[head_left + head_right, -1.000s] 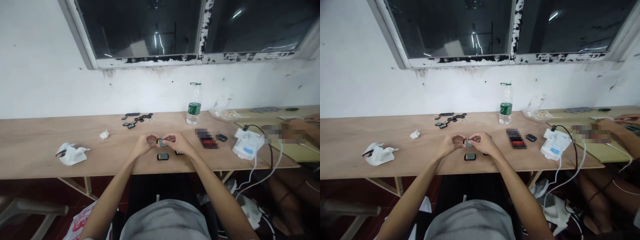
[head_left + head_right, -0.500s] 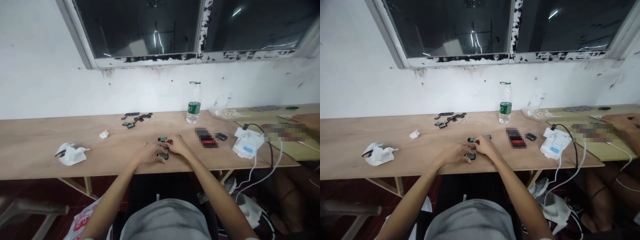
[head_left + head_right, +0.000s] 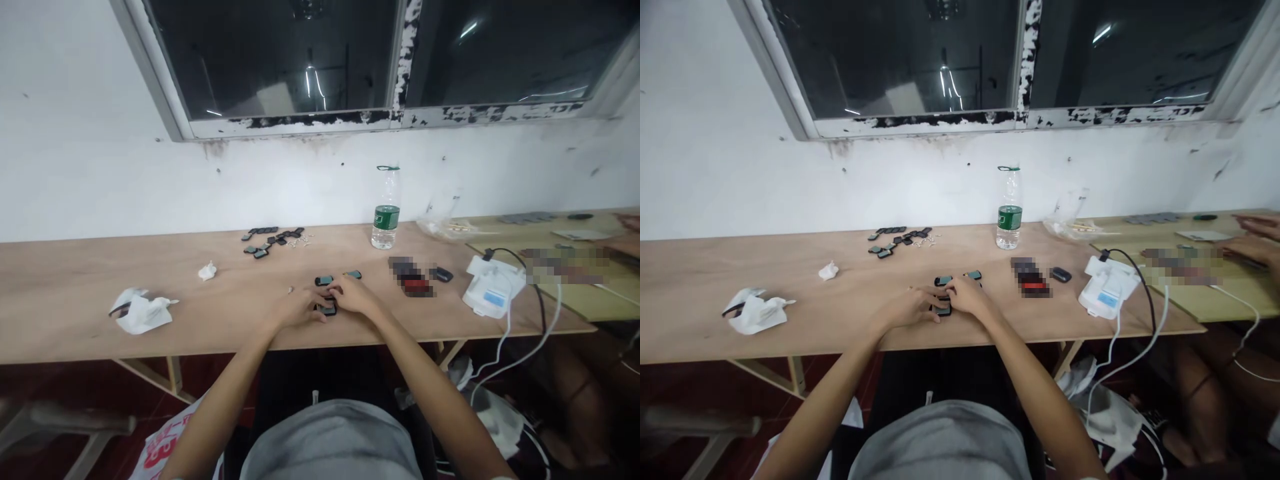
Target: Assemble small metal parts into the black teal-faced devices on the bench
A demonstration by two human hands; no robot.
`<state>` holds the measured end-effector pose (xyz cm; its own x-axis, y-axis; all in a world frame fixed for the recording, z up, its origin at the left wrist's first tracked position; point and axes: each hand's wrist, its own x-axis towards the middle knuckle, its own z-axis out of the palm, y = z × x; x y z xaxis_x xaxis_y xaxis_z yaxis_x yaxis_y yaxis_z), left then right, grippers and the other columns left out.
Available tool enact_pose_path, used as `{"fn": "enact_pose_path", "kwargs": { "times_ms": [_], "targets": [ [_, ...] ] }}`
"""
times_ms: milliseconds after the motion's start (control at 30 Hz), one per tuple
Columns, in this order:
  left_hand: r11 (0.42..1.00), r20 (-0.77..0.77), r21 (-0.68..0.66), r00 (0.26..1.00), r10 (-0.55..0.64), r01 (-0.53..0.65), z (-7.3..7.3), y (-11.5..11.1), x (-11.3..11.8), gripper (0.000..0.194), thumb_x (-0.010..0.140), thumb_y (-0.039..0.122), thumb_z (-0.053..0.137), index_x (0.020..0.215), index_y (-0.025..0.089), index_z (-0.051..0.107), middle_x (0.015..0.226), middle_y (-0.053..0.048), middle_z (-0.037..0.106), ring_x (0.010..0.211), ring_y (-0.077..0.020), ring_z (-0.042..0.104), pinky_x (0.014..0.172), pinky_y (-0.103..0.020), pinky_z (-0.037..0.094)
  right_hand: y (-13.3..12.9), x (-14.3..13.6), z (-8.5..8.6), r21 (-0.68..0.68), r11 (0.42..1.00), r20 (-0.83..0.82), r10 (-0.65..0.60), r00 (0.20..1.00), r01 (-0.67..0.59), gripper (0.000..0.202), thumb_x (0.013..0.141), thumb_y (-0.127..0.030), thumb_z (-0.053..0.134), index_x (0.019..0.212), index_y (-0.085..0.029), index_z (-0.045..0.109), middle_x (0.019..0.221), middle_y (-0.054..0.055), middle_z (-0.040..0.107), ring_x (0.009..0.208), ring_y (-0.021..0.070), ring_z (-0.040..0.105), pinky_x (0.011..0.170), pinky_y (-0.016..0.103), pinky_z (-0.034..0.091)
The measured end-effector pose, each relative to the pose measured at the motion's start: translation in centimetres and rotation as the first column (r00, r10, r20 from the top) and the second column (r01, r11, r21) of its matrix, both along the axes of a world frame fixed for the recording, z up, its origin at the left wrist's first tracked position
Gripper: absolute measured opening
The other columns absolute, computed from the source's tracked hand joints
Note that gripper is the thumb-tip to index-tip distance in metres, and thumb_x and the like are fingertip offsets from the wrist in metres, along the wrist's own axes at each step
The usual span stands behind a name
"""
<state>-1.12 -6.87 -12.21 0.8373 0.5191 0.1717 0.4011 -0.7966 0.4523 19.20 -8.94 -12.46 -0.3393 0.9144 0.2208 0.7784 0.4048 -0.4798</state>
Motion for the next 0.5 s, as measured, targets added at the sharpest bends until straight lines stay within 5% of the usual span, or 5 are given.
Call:
{"fn": "enact_pose_path", "kwargs": {
  "times_ms": [167, 300, 500],
  "targets": [
    [0.999, 0.06, 0.016, 0.998, 0.036, -0.037, 0.6, 0.6, -1.0, 0.028, 0.085, 0.037, 0.072, 0.112, 0.028, 0.076, 0.134, -0.007, 0.065, 0.122, -0.0293, 0.062, 0.104, -0.041, 0.049, 0.6, 0.3, -0.8, 0.105, 0.994, -0.023, 0.007, 1.0, -0.004, 0.033, 0.09, -0.012, 0.051, 0.112, -0.018, 0.076, 0.114, 0.01, 0.073, 0.109, 0.0235, 0.064, 0.096, 0.032, 0.046],
    [0.978, 0.112, 0.086, 0.977, 0.181, -0.191, 0.6, 2.4, -3.2, 0.022, 0.09, 0.029, 0.062, 0.106, 0.024, 0.076, 0.118, -0.008, 0.073, 0.11, -0.0269, 0.067, 0.1, -0.04, 0.05, 1.1, 0.1, -1.9, 0.096, 0.995, 0.027, 0.006, 1.0, -0.009, 0.041, 0.094, -0.013, 0.049, 0.131, -0.02, 0.065, 0.142, 0.01, 0.059, 0.132, 0.0266, 0.051, 0.11, 0.043, 0.037],
    [0.915, 0.02, 0.095, 0.92, 0.391, -0.391, -0.3, 4.8, -6.2, 0.02, 0.081, 0.025, 0.065, 0.097, 0.019, 0.075, 0.108, -0.008, 0.073, 0.097, -0.0273, 0.068, 0.089, -0.037, 0.053, 1.4, 0.1, -2.4, 0.132, 0.991, 0.046, -0.021, 0.999, 0.015, 0.032, 0.099, -0.017, 0.043, 0.119, -0.018, 0.067, 0.137, 0.013, 0.061, 0.128, 0.0265, 0.054, 0.105, 0.042, 0.04]
  ]
}}
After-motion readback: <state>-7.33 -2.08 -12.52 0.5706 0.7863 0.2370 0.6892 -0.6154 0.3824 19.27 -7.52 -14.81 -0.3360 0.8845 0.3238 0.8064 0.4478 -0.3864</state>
